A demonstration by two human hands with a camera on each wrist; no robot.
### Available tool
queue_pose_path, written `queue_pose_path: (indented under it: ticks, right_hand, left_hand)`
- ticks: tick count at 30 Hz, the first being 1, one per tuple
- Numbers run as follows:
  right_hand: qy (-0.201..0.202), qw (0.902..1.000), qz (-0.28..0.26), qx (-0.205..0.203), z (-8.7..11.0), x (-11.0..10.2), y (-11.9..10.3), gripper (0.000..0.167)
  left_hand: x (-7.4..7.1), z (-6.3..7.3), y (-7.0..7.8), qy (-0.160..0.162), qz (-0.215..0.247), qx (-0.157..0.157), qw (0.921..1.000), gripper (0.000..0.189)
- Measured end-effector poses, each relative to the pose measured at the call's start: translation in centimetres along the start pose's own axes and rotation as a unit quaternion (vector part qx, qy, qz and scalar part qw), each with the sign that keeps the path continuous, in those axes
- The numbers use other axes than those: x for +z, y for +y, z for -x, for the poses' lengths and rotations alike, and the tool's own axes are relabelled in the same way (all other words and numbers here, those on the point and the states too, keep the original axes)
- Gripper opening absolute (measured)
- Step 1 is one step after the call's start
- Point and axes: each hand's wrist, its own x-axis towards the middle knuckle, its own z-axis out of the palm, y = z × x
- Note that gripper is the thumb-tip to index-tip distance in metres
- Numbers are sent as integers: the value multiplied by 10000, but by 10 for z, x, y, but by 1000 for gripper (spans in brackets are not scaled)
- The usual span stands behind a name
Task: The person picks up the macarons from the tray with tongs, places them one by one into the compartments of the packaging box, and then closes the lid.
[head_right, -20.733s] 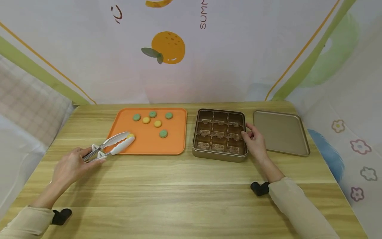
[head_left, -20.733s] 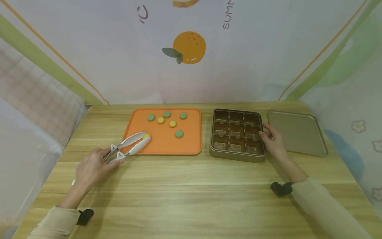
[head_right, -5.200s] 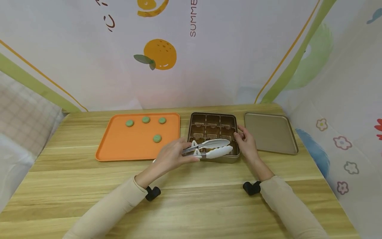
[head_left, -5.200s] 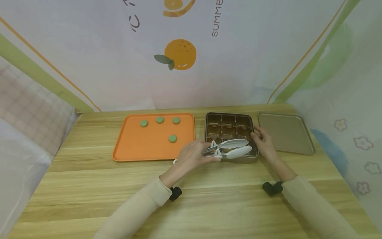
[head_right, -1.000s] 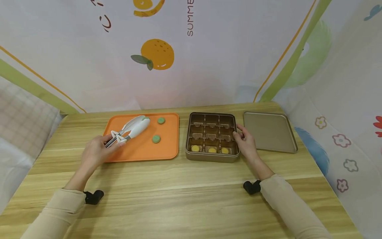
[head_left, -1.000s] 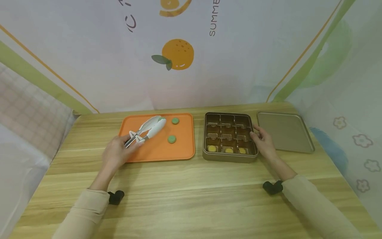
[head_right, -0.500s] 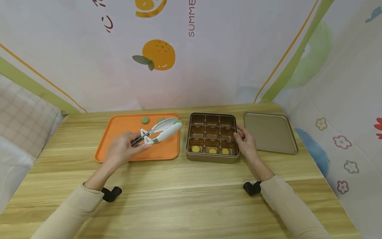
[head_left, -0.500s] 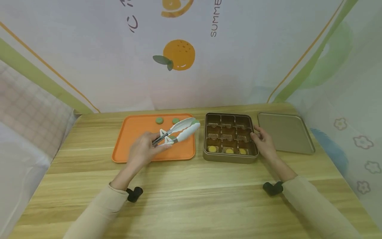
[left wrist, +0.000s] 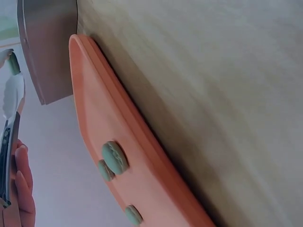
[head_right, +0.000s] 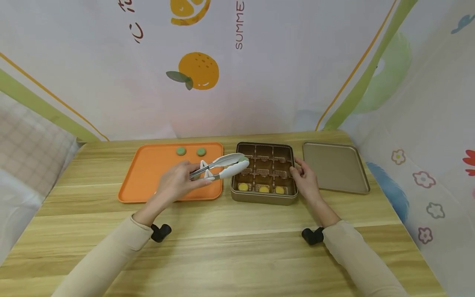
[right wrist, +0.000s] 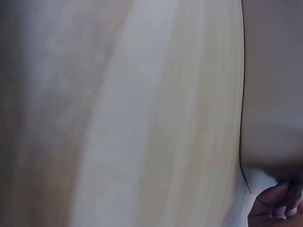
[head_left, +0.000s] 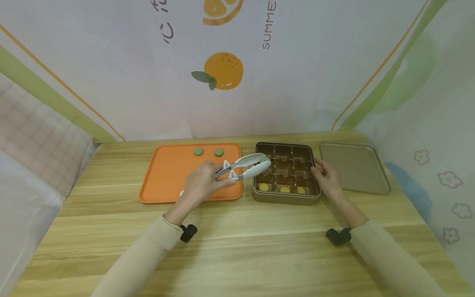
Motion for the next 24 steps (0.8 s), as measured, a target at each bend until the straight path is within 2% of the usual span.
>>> queue_pose_path:
  ticks: [10,16,20,24]
  right_hand:
    - [137,9995,-211,-190,1,2,2,57]
    - [7,9998,-39,-193,0,1,4,56]
    - [-3,9999,-7,-152,-1,2,3,56]
    - [-32,10000,6,-94,-1,1,2,57]
  left_hand:
    - [0,-8,11,-117,-266,34,9996,43]
    - [-1,-10,15,-126,-398,26,9991,47]
    - [-1,-9,14,-128,-366,52,9992,46]
    - [0,-5,9,-121,-109,24,9999,40]
